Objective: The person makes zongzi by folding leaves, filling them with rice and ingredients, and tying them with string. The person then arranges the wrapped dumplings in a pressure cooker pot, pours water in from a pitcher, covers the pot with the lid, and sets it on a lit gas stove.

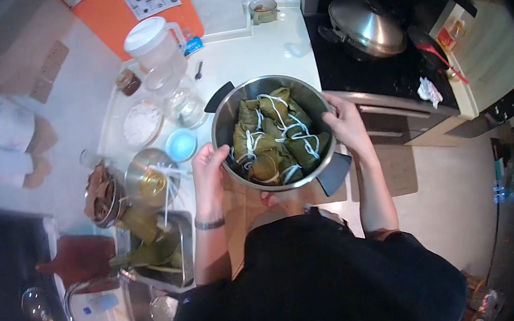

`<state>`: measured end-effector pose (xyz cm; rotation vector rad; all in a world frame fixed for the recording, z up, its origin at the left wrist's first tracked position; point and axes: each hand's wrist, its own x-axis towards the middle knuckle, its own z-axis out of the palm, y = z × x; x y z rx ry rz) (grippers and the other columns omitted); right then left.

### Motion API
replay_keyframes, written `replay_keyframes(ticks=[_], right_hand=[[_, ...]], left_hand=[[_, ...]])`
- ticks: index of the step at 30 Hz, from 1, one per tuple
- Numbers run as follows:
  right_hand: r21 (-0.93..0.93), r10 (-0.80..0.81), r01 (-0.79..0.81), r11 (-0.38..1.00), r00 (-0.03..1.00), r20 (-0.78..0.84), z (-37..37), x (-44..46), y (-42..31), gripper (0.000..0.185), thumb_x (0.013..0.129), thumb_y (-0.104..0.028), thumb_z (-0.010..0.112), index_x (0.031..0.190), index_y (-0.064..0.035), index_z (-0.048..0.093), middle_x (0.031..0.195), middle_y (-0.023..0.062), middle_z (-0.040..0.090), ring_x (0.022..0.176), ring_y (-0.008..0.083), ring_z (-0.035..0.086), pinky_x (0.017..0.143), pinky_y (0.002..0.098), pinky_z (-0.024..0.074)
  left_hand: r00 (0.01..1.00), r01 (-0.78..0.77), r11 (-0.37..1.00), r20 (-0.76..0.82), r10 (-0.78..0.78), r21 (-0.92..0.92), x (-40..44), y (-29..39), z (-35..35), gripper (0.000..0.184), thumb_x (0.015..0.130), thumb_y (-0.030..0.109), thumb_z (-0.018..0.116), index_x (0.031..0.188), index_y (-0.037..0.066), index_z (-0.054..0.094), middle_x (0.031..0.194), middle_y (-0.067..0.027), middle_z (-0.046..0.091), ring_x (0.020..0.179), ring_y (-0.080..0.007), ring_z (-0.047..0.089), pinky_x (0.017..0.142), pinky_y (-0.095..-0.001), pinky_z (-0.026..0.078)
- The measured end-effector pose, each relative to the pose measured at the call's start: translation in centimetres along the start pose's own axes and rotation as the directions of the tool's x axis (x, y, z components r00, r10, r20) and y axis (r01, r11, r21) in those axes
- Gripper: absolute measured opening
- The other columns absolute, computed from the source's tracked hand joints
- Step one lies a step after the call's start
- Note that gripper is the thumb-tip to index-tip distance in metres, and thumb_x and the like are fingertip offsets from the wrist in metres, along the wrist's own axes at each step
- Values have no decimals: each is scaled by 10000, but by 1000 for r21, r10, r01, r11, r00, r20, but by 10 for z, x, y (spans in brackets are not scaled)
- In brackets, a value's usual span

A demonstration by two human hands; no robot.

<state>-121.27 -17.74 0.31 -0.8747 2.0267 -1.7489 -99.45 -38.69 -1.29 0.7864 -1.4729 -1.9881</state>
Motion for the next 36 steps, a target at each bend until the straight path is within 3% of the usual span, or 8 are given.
replay_keyframes(ticks=[14,21,25,28,29,32,34,36], right_hand=[[-454,221,-155,877,970,97,25,333,124,428,787,-110,568,1213,-107,613,915,224,679,894,321,673,794,393,503],[-536,151,44,843,937,314,54,446,178,447,787,-118,580,1234,-115,563,936,217,673,914,367,653,800,435,499],[-798,205,377,470,833,514,68,497,135,457,816,-249,681,1230,-109,546,934,189,683,913,382,645,807,460,503],[-326,-438,619,715,759,482,154,529,66,493,865,-332,625,1258,-46,544,1198,207,592,1121,363,552,940,444,444],[-211,-225,390,896,811,541,189,540,57,480,873,-343,617,1250,-50,561,1207,187,599,1155,345,546,956,421,437],[57,-378,501,864,569,730,282,572,103,425,915,-369,574,1097,9,644,1237,149,604,1186,253,533,1008,342,378],[126,-393,410,903,673,627,336,577,127,399,905,-387,590,898,0,687,1139,95,638,1106,263,551,987,341,376],[205,-322,248,947,719,616,345,556,101,371,899,-365,607,784,-16,660,1037,77,640,996,233,567,896,321,411]], left_hand=[[986,95,993,-143,-84,70,283,-90,28,264,835,118,660,658,92,465,610,73,388,566,-37,359,502,-214,269],[958,18,1000,-286,-20,-10,339,-79,36,262,826,86,675,677,106,460,618,78,410,584,-23,381,527,-203,298],[951,125,976,-301,-66,179,350,-84,18,261,863,164,682,697,86,496,587,58,457,542,-30,416,490,-208,321],[949,301,893,-197,-247,335,344,-56,22,289,922,282,630,804,24,577,637,-13,587,596,-70,553,540,-234,421],[944,317,893,-200,-263,321,340,-50,26,289,922,282,630,804,24,577,637,-13,587,596,-70,553,540,-234,421],[953,235,924,-260,-158,302,318,-38,24,306,946,282,574,1067,2,592,701,-48,632,639,-116,584,603,-260,457],[951,208,836,-305,-51,507,284,-37,16,379,927,312,592,1156,10,585,880,-102,647,700,-144,612,639,-282,483],[879,367,914,-384,-281,171,248,-15,22,356,921,228,626,1216,39,559,962,-69,637,857,-135,631,721,-267,506]])
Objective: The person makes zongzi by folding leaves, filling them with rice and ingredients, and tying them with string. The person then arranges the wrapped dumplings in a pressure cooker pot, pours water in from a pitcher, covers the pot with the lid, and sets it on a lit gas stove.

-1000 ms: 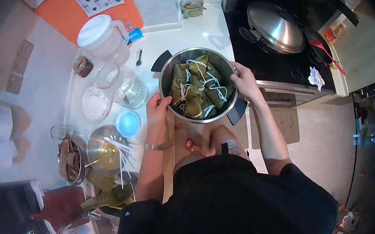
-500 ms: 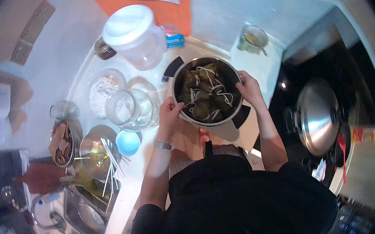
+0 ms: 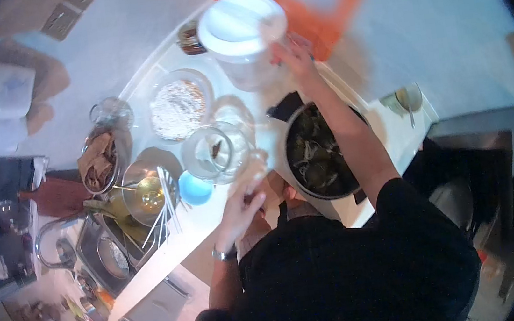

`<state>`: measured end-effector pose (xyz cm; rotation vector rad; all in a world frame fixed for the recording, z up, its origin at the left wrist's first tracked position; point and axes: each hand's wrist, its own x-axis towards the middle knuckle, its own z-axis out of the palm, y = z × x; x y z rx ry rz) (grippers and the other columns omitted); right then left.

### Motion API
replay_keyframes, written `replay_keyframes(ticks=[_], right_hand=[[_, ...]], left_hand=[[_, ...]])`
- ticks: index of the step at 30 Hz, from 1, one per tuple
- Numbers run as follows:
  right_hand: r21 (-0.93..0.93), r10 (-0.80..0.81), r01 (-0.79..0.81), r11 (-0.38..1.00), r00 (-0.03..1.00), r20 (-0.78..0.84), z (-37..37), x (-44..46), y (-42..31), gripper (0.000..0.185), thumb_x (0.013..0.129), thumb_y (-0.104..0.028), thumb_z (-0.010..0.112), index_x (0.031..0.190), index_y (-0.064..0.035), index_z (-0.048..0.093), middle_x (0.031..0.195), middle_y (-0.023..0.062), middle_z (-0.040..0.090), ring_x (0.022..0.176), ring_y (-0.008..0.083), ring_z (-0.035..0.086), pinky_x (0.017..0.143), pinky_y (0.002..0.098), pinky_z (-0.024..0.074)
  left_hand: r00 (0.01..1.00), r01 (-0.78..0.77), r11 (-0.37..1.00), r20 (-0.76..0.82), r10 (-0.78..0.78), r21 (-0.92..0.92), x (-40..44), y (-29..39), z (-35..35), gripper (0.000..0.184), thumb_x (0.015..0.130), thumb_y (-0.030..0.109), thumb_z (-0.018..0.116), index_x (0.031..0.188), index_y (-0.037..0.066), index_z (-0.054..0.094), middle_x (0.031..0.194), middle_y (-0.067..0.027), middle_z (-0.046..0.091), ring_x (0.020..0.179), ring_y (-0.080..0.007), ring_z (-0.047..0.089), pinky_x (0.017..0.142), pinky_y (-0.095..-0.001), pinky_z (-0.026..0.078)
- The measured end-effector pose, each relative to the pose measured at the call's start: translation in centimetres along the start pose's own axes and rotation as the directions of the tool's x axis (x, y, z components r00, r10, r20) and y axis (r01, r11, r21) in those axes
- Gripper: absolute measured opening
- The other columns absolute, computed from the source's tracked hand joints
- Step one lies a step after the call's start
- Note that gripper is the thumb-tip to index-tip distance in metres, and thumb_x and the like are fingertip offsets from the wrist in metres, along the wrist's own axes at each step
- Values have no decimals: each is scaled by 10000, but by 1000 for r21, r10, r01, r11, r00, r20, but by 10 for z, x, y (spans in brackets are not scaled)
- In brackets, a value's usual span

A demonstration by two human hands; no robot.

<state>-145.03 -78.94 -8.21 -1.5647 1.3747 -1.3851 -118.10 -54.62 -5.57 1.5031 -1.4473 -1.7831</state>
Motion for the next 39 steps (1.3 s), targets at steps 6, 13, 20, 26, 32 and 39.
replay_keyframes(ticks=[6,13,20,26,32,39], right_hand=[[472,325,-223,853,934,-147,39,43,-36,338,883,-230,648,594,-98,533,645,-1,521,576,100,477,541,221,374],[538,61,89,838,965,-254,-16,32,-148,315,914,-210,593,636,-123,475,565,-9,431,498,90,372,532,254,346],[527,-233,339,779,937,-258,-166,-48,-270,175,899,-214,628,910,-40,621,784,9,594,532,74,439,706,323,496],[25,-86,104,994,918,-388,-226,-161,-326,263,933,-313,605,934,-50,605,641,-50,459,501,41,360,563,228,394],[-201,107,-191,961,924,-366,-213,-274,-338,361,925,-379,612,879,-21,599,544,-63,393,445,36,336,451,213,369],[-360,342,-524,772,820,-460,-178,-324,-334,360,940,-373,585,940,-14,611,592,-59,487,460,21,397,407,198,292]], left_hand=[[946,21,994,-321,-54,-104,-106,-65,-40,319,853,140,708,1140,65,591,965,-13,638,925,-110,598,820,-272,483],[809,-180,972,-585,61,-149,-154,-49,-104,265,780,23,680,1027,28,583,1077,-55,589,1009,-154,560,936,-316,428],[646,-717,697,-370,668,5,-97,91,-119,442,739,213,755,1072,-18,580,1013,-87,594,963,-190,559,909,-316,409],[410,-911,408,29,912,51,-30,203,-47,439,804,245,713,1156,14,589,1064,-94,624,993,-189,589,870,-322,454],[71,-993,94,294,953,-66,20,233,58,361,883,301,589,1170,86,630,1010,-195,666,895,-345,647,855,-384,494],[184,-956,293,741,645,-18,25,213,95,413,897,274,590,1280,120,568,1166,-193,629,1065,-329,610,919,-401,467]])
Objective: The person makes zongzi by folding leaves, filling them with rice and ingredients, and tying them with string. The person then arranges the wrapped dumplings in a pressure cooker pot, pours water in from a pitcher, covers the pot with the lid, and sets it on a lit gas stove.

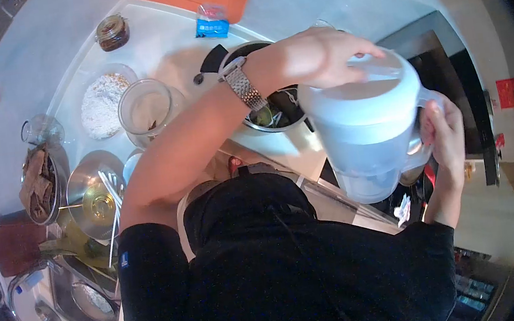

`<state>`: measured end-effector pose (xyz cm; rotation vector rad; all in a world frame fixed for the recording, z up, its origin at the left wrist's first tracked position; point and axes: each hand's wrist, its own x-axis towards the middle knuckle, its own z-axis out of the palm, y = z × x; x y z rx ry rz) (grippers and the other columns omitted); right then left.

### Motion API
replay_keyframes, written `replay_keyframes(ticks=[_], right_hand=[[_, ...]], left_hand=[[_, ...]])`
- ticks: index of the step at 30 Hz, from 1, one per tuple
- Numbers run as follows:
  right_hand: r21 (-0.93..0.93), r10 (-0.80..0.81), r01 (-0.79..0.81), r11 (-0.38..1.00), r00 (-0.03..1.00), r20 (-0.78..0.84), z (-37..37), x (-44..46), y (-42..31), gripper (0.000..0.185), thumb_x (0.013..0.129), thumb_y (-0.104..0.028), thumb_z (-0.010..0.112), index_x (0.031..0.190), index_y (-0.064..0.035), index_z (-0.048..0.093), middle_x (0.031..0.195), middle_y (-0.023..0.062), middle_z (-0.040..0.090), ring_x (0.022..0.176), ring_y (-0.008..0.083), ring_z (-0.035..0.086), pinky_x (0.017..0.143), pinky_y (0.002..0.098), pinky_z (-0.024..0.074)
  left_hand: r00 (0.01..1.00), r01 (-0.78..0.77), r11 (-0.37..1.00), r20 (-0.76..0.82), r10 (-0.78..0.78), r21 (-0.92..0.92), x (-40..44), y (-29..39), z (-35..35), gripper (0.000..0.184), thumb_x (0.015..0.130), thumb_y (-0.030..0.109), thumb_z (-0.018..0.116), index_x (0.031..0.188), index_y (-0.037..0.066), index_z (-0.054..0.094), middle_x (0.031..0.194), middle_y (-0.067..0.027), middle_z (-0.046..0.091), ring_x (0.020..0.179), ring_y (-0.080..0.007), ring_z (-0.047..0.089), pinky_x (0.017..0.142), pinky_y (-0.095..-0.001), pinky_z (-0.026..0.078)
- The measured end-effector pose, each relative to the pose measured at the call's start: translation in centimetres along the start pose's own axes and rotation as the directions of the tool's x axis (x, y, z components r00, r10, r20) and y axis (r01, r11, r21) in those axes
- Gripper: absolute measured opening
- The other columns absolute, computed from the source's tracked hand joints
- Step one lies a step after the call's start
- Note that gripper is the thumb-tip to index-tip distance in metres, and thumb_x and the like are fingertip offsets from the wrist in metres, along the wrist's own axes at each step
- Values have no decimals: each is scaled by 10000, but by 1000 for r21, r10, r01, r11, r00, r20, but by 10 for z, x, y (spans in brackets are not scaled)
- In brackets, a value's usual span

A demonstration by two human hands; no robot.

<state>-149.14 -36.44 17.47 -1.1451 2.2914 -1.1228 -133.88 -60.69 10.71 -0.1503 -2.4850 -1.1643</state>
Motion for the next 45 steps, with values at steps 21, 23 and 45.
replay_keyframes(ticks=[21,23,45], right_hand=[[-346,183,-56,936,920,346,60,55,1,495,945,-460,541,760,-2,554,555,-6,461,453,92,459,438,266,370],[-366,193,-56,929,916,351,62,64,-1,505,943,-467,541,755,1,556,553,-5,462,451,93,458,440,266,373],[-433,172,49,900,872,457,72,103,-17,535,926,-483,558,708,5,556,533,-2,479,408,81,475,385,239,369]], left_hand=[[985,147,988,102,-141,-53,-2,-94,56,418,821,27,526,1232,56,592,1136,-157,658,1030,-290,644,886,-377,499],[982,174,982,79,-169,-66,-4,-95,55,421,804,25,539,1215,85,606,1126,-136,665,1038,-275,639,892,-366,493],[978,205,973,-2,-206,-102,-12,-120,48,465,776,13,513,1215,124,616,1096,-124,677,1026,-273,636,894,-366,480]])
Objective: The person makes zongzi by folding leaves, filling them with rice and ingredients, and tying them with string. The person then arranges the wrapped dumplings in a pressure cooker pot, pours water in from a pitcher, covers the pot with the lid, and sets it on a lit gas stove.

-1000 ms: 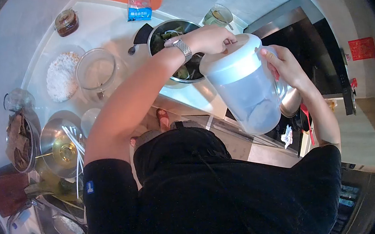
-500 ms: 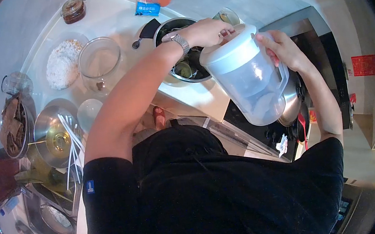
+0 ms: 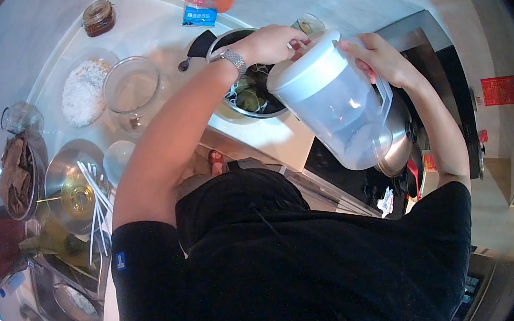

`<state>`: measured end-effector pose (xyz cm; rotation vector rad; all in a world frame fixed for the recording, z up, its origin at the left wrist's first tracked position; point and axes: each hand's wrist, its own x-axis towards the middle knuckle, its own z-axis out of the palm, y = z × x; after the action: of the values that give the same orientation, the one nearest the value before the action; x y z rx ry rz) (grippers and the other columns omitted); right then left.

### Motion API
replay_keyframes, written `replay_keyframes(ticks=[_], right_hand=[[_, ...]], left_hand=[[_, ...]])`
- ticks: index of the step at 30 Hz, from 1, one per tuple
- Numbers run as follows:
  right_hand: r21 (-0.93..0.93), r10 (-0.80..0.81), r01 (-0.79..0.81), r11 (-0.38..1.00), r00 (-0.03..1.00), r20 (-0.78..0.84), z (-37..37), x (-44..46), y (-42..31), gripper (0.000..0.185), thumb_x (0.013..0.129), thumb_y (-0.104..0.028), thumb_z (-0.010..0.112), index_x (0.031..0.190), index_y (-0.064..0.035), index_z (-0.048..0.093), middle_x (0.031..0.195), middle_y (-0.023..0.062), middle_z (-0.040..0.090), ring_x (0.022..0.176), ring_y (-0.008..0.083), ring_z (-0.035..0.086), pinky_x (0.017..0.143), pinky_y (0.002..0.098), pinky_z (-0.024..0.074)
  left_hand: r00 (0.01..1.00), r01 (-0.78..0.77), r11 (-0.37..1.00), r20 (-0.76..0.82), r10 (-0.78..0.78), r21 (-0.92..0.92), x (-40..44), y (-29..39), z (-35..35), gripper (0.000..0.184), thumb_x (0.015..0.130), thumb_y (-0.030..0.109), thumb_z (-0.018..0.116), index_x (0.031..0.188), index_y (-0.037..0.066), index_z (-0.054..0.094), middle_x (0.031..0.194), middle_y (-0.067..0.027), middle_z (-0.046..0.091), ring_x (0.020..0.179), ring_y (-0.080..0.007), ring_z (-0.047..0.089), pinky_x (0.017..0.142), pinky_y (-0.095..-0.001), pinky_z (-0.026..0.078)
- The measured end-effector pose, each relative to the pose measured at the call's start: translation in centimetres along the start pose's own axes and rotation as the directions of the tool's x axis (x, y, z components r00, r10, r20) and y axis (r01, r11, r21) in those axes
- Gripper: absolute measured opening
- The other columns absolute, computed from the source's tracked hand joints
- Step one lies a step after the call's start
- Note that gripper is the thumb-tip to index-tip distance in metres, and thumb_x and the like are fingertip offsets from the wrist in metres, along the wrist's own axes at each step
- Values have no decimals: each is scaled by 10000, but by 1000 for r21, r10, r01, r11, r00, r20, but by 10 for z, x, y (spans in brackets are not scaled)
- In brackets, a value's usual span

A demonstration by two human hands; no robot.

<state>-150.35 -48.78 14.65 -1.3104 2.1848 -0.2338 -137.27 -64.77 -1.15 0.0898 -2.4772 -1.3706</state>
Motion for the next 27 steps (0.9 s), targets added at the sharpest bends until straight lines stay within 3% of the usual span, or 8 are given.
replay_keyframes(ticks=[7,9,11,13,18,23,25,27], right_hand=[[56,-24,25,998,1000,-8,1,2,-1,524,928,-468,565,682,-6,540,514,-6,462,395,86,468,374,243,372],[35,-18,20,999,999,-49,3,0,-5,521,929,-463,565,679,-8,532,513,-9,453,390,87,459,372,245,374],[34,-28,29,999,999,-23,1,4,-1,520,929,-463,565,683,-6,533,515,-9,452,391,88,457,372,246,377],[36,-34,34,999,999,6,1,7,-2,519,929,-463,566,687,-5,533,518,-10,451,392,88,454,373,246,380],[9,17,-17,1000,1000,-8,0,9,-10,512,929,-460,568,690,-9,527,517,-14,439,397,85,445,393,245,364],[19,27,-27,999,999,22,-2,14,-11,495,928,-450,574,693,-18,521,523,-22,422,409,82,430,402,249,352],[43,43,-44,998,998,40,-1,14,-11,490,928,-448,575,693,-22,518,525,-24,418,412,82,427,403,250,351],[69,34,-36,997,999,37,-1,15,-11,484,930,-443,573,692,-27,514,528,-27,410,411,81,420,403,251,348]], left_hand=[[997,20,1000,-69,-20,4,-10,-34,2,424,796,108,622,1219,117,606,1067,-125,682,997,-285,640,889,-370,485],[972,94,978,-228,-50,189,-27,-43,2,413,791,163,674,1198,122,614,1063,-127,680,992,-296,640,890,-388,487],[961,128,967,-269,-66,221,-42,-45,4,382,798,155,668,1176,126,625,1097,-136,665,1037,-321,612,915,-416,471],[857,334,901,-486,-168,276,-55,-46,10,373,802,127,653,1174,123,626,1109,-135,656,1092,-340,570,940,-431,450],[642,403,811,-763,79,424,-77,-77,33,422,785,44,615,1196,139,608,1236,-171,563,1192,-385,458,1028,-476,346],[667,558,651,-745,17,515,-84,-69,40,393,828,77,546,1210,149,603,1294,-164,527,1287,-364,384,1055,-497,331],[855,363,508,-496,152,781,-85,-59,39,346,863,106,498,1189,138,608,1305,-151,518,1326,-355,350,1084,-483,324],[888,288,490,-422,186,823,-79,-71,47,319,869,126,493,1159,132,625,1313,-117,514,1348,-316,344,1090,-464,338]])
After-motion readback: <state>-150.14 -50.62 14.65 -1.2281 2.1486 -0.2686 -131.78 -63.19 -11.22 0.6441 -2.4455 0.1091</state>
